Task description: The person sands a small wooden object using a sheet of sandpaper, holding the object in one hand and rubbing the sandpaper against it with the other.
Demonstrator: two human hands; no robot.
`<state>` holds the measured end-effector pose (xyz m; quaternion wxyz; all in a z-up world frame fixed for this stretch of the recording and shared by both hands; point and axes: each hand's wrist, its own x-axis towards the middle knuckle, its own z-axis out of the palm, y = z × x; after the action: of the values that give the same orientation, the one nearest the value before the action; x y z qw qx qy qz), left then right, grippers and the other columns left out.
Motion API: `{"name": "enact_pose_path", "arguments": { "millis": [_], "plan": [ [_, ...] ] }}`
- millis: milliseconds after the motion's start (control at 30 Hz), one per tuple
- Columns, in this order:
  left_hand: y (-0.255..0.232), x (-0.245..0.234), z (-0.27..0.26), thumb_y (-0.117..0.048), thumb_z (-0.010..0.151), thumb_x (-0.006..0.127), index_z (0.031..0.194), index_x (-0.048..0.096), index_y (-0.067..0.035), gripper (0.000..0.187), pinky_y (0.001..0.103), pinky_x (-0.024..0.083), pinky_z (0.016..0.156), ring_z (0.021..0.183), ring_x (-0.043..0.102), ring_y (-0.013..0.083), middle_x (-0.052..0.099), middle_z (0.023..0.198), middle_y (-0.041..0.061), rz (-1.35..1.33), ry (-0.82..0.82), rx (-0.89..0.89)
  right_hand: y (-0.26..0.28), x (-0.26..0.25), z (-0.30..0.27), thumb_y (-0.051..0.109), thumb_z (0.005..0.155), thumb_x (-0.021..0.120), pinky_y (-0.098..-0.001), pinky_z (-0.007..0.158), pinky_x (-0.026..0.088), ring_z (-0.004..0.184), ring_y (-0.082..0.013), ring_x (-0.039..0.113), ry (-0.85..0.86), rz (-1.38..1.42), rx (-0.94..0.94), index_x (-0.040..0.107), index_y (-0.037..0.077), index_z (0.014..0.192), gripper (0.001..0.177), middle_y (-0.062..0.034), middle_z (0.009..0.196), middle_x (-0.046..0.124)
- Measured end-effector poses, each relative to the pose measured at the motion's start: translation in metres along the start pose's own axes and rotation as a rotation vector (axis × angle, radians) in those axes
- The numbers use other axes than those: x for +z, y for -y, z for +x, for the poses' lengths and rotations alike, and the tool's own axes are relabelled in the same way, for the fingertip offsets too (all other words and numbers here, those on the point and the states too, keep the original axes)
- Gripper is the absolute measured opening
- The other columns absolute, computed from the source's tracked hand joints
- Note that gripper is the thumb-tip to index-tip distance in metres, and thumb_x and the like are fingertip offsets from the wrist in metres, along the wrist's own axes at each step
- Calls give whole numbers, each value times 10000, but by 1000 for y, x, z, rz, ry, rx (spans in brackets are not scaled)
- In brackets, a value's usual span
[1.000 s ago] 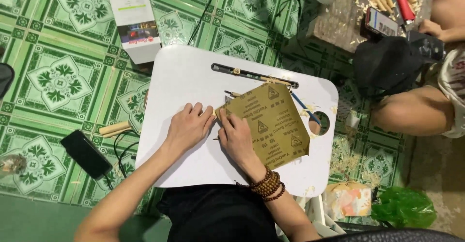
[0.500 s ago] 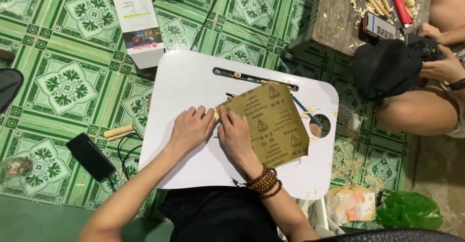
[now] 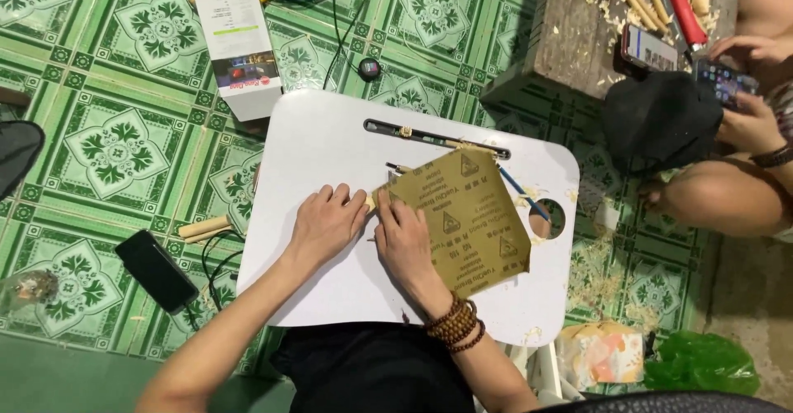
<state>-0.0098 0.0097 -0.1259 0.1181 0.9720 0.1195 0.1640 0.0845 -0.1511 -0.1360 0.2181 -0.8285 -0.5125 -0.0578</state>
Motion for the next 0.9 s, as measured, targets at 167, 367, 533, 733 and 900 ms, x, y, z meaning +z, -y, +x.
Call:
{"name": "enact_pose_path", "arguments": {
  "millis": [167, 367, 533, 733, 900],
  "plan": [
    [-1, 6, -1, -424, 1089, 335, 1025, 635, -194, 383, 331, 497, 595, 665, 572, 220, 502, 756, 26, 9, 10, 5, 2, -7, 1, 100, 916, 578, -376, 647, 388, 693, -262, 545, 10, -10, -30, 626, 1, 1368, 465, -73, 852, 532],
    [-2, 2, 0, -429, 1091, 326, 1027, 631, -194, 391, 343, 494, 605, 666, 569, 232, 504, 758, 32, 15, 10, 5, 1, -8, 13, 95, 908, 593, -372, 667, 386, 700, -254, 558, -17, -18, -32, 639, 4, 1357, 460, -70, 858, 538],
    [-2, 2, -1, -419, 1089, 343, 1022, 627, -200, 366, 343, 497, 606, 665, 566, 234, 503, 752, 31, 10, -5, -9, 5, -10, 0, 92, 915, 582, -365, 667, 375, 691, -238, 548, 27, -1, -55, 651, -1, 1339, 439, -56, 857, 528],
    [-2, 4, -3, -407, 1095, 345, 1019, 628, -197, 361, 329, 468, 583, 648, 555, 220, 489, 741, 18, 26, -53, 9, 1, -11, 12, 86, 905, 571, -356, 676, 382, 681, -235, 532, -38, -46, -34, 647, 2, 1339, 449, -57, 834, 505],
    [-4, 1, -1, -403, 1095, 341, 1016, 637, -181, 378, 332, 454, 576, 642, 541, 222, 484, 747, 21, 10, -69, 1, 5, -13, -6, 96, 916, 558, -349, 678, 379, 675, -210, 529, 25, -2, -36, 677, 6, 1296, 409, -31, 812, 523]
  ]
}}
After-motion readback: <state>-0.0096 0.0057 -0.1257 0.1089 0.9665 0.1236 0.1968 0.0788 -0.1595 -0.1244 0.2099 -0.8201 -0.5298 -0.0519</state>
